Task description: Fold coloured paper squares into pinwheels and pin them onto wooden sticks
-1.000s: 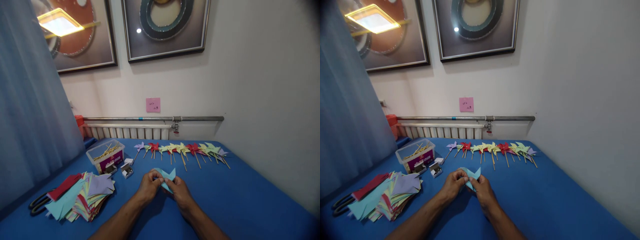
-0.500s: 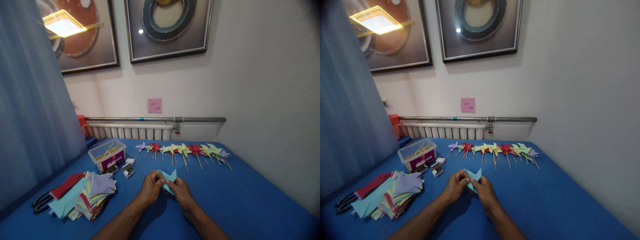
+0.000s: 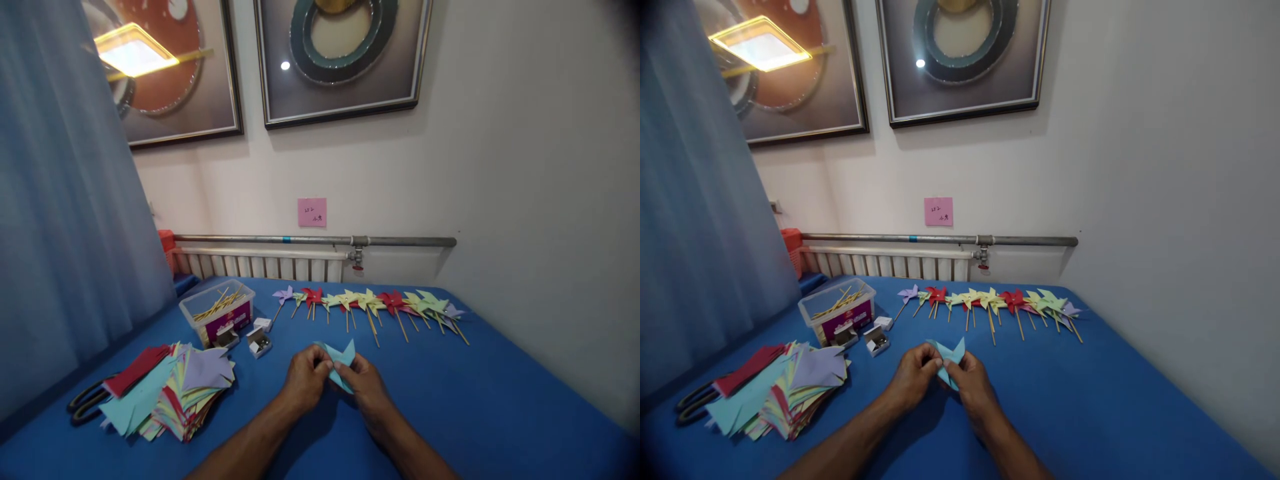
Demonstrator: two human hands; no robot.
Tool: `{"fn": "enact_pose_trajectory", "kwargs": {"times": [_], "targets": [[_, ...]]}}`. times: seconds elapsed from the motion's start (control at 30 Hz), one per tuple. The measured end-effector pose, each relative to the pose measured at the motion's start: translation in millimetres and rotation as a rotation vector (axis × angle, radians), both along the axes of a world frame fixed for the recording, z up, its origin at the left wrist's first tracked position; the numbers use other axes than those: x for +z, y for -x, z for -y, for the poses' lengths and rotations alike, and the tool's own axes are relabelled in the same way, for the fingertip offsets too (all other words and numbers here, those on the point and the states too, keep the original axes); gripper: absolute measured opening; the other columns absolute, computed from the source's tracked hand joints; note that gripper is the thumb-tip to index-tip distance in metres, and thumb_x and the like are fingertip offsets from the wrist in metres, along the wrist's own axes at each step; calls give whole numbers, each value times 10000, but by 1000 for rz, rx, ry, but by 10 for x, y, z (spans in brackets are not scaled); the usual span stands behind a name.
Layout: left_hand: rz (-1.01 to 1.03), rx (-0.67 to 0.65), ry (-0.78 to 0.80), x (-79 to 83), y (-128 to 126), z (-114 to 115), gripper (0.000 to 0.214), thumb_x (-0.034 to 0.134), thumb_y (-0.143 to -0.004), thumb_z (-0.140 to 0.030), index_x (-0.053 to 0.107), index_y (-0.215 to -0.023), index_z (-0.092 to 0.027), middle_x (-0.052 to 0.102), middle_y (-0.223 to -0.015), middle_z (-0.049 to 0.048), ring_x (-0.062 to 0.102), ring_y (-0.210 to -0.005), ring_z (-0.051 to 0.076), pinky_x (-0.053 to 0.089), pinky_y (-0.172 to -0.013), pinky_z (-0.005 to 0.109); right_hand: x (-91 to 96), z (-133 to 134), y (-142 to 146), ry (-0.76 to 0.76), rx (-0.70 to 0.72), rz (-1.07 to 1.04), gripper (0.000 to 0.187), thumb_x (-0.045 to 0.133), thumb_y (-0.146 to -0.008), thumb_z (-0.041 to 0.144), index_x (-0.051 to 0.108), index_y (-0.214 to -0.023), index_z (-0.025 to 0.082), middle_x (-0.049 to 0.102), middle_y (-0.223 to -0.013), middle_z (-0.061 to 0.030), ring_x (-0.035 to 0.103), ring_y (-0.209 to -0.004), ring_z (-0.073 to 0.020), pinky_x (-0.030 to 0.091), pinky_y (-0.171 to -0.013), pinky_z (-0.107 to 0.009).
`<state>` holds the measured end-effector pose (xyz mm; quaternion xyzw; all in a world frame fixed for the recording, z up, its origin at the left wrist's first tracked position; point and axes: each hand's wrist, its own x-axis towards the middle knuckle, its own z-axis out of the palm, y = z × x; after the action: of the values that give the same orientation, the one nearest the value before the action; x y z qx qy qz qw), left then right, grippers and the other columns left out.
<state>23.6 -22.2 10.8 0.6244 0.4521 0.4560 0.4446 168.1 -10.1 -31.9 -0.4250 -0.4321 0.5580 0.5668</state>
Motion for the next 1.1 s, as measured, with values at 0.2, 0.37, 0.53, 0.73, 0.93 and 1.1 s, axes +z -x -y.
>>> {"fn": "enact_pose_trajectory", "kwargs": {"times": [0.2,0.37,0.53,0.73,0.93,1.1], "targets": [[-10,57,-30,-35,-13,-15,96,604,-792,-216,583,-700,-202,656,-630,-13,597,-611,155,421,-616,257,0,2,-34,-16,-4,37,497,874,-584,556,741,-872,173,694,-703,-27,579,-586,-167,457,-575,-296],[-41,93,-32,-47,-32,-12,93,594,-794,-202,583,-702,-199,636,-634,-13,566,-614,153,394,-614,260,-26,-24,-53,-32,17,36,521,877,-587,565,765,-912,173,737,-743,-48,640,-652,-208,501,-620,-315],[-94,107,-56,-33,-28,-6,94,582,-800,-189,576,-706,-196,609,-642,-19,533,-620,146,374,-616,260,-16,-26,-57,-32,27,-3,548,909,-548,557,776,-917,175,758,-769,-55,666,-697,-227,517,-659,-324],[-139,105,-59,-34,-18,-7,94,587,-816,-195,584,-722,-189,586,-641,-27,505,-618,138,346,-607,259,95,59,-58,-47,29,24,526,903,-580,545,785,-934,175,771,-811,-69,686,-754,-251,517,-700,-337],[-79,82,-71,-39,-13,-3,107,596,-816,-207,574,-713,-189,572,-637,-32,488,-614,129,351,-613,249,98,26,-68,-82,48,83,533,886,-565,594,765,-886,186,752,-770,-66,673,-743,-259,509,-684,-345],[-55,124,-62,-37,-16,-13,116,604,-793,-226,576,-687,-191,576,-628,-30,490,-623,133,350,-605,247,65,-8,-48,-67,58,61,536,882,-574,586,770,-904,179,766,-806,-73,677,-725,-241,511,-674,-336]]}}
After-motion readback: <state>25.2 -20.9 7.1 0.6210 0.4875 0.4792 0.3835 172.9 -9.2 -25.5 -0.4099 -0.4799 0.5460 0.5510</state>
